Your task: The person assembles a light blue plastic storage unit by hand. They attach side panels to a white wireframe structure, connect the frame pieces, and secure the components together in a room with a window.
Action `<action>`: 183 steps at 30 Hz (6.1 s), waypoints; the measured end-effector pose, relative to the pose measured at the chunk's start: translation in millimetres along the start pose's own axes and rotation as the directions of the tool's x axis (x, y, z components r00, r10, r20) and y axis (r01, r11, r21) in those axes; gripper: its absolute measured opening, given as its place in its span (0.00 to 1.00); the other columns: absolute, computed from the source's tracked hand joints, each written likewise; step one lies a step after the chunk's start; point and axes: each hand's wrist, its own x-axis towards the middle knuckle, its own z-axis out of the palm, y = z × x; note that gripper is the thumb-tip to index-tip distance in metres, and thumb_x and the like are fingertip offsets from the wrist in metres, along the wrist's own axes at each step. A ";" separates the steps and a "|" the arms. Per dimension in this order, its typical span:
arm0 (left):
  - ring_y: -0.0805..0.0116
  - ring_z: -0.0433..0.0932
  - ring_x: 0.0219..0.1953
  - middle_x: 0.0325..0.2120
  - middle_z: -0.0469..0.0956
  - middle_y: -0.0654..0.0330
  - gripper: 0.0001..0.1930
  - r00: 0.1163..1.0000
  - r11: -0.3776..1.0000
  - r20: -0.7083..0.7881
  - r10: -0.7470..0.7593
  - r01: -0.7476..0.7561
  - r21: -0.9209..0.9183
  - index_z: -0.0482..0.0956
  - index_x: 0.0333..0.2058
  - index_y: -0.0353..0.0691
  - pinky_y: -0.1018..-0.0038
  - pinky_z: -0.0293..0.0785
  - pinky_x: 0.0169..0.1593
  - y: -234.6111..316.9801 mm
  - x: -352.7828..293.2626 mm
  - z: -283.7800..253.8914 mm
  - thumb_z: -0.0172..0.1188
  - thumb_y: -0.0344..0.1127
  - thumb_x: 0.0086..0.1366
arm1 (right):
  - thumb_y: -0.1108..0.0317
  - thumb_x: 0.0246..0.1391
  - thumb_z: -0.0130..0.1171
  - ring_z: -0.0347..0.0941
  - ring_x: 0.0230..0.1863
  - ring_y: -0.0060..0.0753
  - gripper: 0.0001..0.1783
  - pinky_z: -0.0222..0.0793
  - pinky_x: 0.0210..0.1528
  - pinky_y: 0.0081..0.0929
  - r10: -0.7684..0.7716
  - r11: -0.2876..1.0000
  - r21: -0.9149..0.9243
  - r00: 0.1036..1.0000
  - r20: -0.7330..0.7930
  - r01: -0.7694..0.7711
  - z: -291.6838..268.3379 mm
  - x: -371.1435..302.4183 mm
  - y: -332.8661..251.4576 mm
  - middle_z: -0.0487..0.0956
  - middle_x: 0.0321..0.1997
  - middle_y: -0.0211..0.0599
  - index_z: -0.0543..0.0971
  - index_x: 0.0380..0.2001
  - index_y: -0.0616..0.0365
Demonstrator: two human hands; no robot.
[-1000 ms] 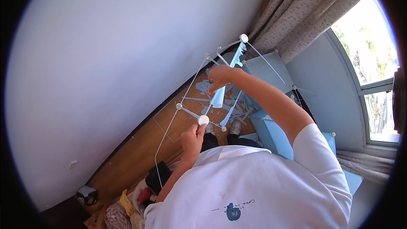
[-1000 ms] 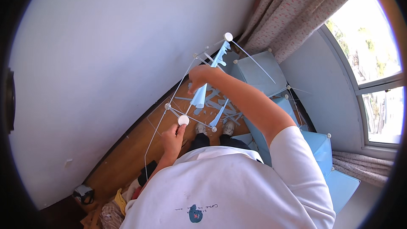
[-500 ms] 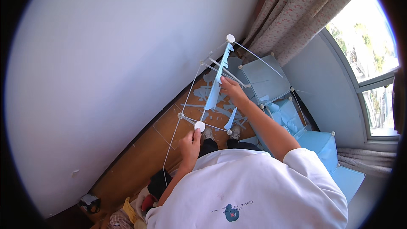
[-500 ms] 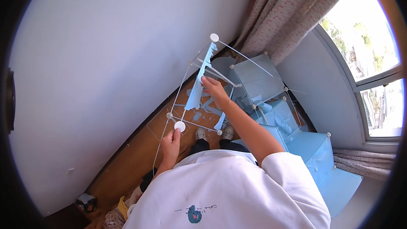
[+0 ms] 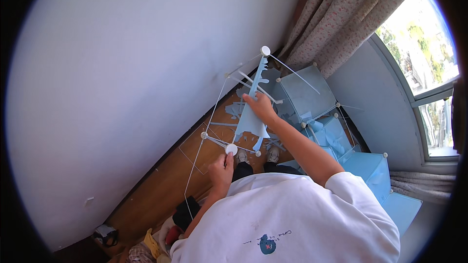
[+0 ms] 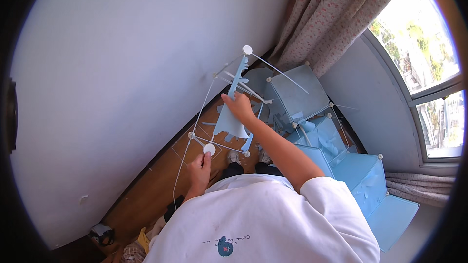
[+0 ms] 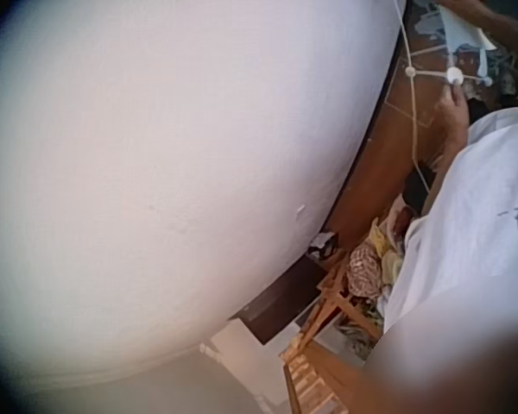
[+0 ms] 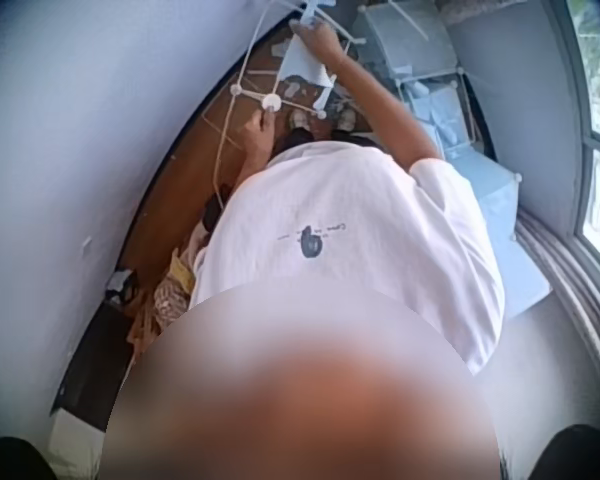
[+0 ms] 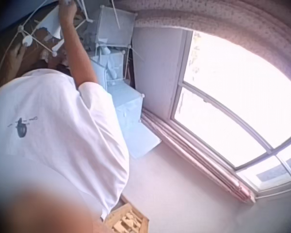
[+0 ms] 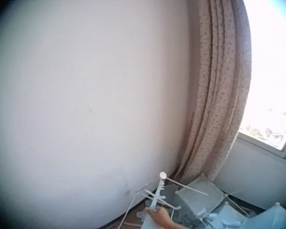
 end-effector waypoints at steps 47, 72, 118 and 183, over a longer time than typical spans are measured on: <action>0.73 0.71 0.11 0.09 0.71 0.59 0.09 0.978 0.981 0.174 0.112 -0.080 -0.177 0.71 0.21 0.34 0.77 0.65 0.17 -2.3 32.3 18.6 0.49 0.30 0.59 | 0.58 0.48 0.56 0.68 0.13 0.42 0.16 0.60 0.14 0.32 -0.624 0.691 -0.538 0.774 -0.106 0.483 6.8 -34.7 1.9 0.70 0.10 0.38 0.69 0.15 0.55; 0.62 0.73 0.13 0.09 0.71 0.55 0.11 0.964 0.994 0.264 -0.011 0.040 -0.106 0.72 0.20 0.35 0.70 0.66 0.20 9.9 38.0 24.0 0.52 0.34 0.59 | 0.61 0.42 0.58 0.71 0.21 0.43 0.10 0.64 0.24 0.37 -0.481 0.677 -0.453 0.815 0.324 0.580 -27.3 -28.0 -3.0 0.74 0.17 0.39 0.74 0.20 0.56; 0.78 0.67 0.10 0.08 0.69 0.63 0.10 0.971 0.982 0.240 0.020 0.026 -0.187 0.74 0.24 0.34 0.81 0.60 0.16 20.8 74.2 26.7 0.51 0.34 0.60 | 0.54 0.44 0.59 0.74 0.27 0.43 0.18 0.68 0.27 0.34 -0.155 0.779 -0.598 0.982 0.107 0.188 -54.0 -56.9 41.9 0.77 0.25 0.44 0.75 0.26 0.59; 0.75 0.70 0.11 0.12 0.71 0.60 0.11 0.935 0.966 0.350 0.050 0.043 -0.253 0.73 0.36 0.34 0.78 0.63 0.16 21.1 56.4 30.3 0.45 0.33 0.62 | 0.61 0.49 0.57 0.75 0.29 0.26 0.13 0.68 0.27 0.22 -0.126 0.988 0.141 0.836 0.534 0.059 -8.1 -50.8 28.9 0.77 0.27 0.35 0.74 0.33 0.60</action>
